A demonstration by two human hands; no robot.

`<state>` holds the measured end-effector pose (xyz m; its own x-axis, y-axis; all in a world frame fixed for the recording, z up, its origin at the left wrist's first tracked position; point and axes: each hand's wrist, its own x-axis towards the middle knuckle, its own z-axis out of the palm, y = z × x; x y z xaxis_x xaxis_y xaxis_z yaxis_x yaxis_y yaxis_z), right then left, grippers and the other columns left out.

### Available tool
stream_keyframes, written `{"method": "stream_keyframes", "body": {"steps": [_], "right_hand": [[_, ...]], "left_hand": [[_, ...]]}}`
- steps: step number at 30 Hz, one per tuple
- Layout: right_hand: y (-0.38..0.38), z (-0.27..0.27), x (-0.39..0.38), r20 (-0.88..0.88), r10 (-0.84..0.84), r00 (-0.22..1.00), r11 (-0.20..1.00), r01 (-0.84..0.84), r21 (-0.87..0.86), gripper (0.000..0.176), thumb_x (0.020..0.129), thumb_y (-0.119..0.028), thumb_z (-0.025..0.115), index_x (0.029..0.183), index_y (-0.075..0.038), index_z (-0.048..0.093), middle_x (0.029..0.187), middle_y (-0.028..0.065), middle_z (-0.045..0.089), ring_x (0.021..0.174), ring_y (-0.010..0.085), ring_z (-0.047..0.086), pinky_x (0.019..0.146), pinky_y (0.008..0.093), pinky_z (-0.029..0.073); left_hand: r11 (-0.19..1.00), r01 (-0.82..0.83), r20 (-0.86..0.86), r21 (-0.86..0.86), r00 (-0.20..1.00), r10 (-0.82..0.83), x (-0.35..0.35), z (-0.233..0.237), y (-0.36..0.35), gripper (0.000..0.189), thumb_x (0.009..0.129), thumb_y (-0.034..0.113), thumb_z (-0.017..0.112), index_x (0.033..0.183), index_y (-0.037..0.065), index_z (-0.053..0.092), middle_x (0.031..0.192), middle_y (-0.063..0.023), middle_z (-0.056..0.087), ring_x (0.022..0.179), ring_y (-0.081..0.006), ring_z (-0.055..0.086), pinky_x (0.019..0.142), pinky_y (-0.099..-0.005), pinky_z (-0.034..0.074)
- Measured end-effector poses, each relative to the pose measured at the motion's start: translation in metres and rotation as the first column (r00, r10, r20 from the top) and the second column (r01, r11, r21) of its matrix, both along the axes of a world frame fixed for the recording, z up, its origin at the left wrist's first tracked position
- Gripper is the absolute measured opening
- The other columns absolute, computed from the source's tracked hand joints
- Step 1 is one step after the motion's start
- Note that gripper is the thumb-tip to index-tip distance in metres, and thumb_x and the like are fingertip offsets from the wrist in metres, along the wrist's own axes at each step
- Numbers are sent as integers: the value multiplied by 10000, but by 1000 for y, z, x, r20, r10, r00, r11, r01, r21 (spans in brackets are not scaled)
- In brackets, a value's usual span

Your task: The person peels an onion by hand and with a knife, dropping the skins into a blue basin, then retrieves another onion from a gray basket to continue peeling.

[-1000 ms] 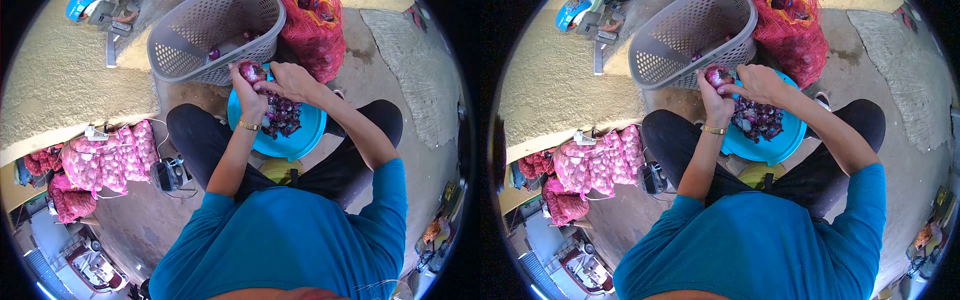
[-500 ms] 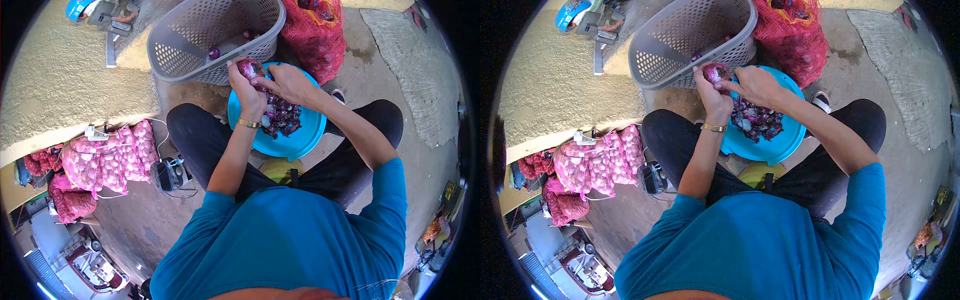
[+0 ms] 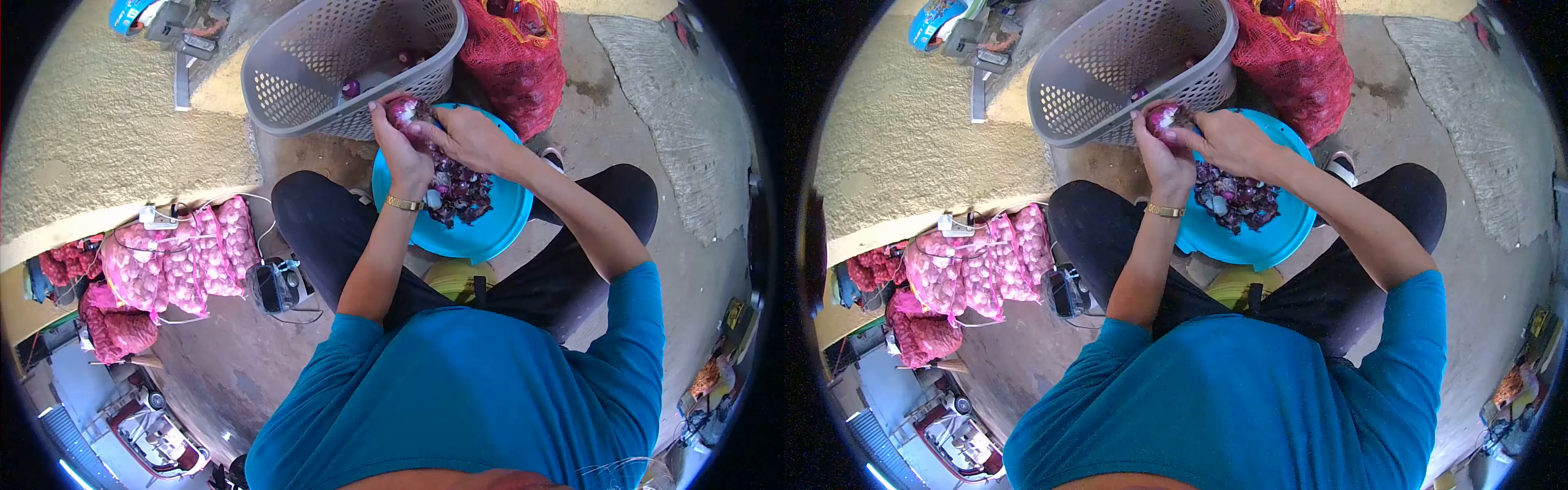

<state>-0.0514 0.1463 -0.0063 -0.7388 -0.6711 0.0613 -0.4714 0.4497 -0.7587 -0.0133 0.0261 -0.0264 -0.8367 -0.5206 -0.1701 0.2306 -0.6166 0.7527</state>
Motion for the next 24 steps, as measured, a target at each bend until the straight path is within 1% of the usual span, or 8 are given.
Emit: {"method": "stream_keyframes", "body": {"steps": [4,11,13,17,18,19,22,24], "right_hand": [[7,5,6,-176,26,984,993,-5,114,653,900,-593,491,817,48,579,715,260,602,688,424,599,609,496,464],[25,16,7,-67,277,958,960,-275,50,594,863,-570,581,784,19,570,613,220,565,599,406,574,558,468,444],[25,17,6,-76,84,994,991,-91,-100,528,856,-487,642,830,35,572,627,217,566,575,366,576,548,432,445],[21,4,-6,0,-22,1000,990,22,-141,479,867,-409,662,929,59,585,639,173,581,576,288,599,555,394,459],[16,-1,-7,150,-56,987,980,83,-180,476,876,-391,657,977,68,584,677,142,592,596,239,595,564,378,464],[15,-5,-10,296,-83,952,966,149,-210,476,885,-373,651,1025,78,584,714,112,602,617,190,590,573,361,469],[10,0,-16,418,-147,896,939,260,-226,469,893,-364,651,1061,70,592,799,77,608,704,139,569,615,330,470],[11,16,-18,446,-153,882,943,264,-200,475,890,-370,653,1063,68,592,833,81,612,735,132,558,642,315,466]], "left_hand": [[987,116,14,110,993,-118,5,0,-13,409,1013,425,359,1009,64,550,970,-90,614,935,-236,613,823,-361,507],[948,206,62,241,972,-227,16,-4,-36,426,988,451,419,1012,57,578,1000,-120,622,1011,-338,614,841,-465,523],[912,256,49,320,957,-285,20,-6,-43,413,978,446,449,1013,57,583,1006,-121,623,1023,-337,612,837,-463,527],[849,324,66,418,921,-384,25,7,-37,356,945,409,549,1014,63,595,994,-117,626,1002,-302,620,831,-448,536],[850,322,55,418,924,-377,25,6,-37,254,906,271,638,1047,68,580,1018,-102,599,992,-257,608,853,-446,542],[850,322,51,417,925,-375,24,4,-34,254,906,271,638,1047,68,580,1018,-102,599,992,-257,608,853,-446,542],[890,377,-15,256,922,-386,25,5,-27,351,850,59,657,1170,32,516,1141,-122,568,1061,-265,577,963,-519,491],[921,338,19,192,937,-348,27,7,-28,374,857,65,646,1196,29,493,1151,-129,563,1083,-276,567,985,-525,474]]}}
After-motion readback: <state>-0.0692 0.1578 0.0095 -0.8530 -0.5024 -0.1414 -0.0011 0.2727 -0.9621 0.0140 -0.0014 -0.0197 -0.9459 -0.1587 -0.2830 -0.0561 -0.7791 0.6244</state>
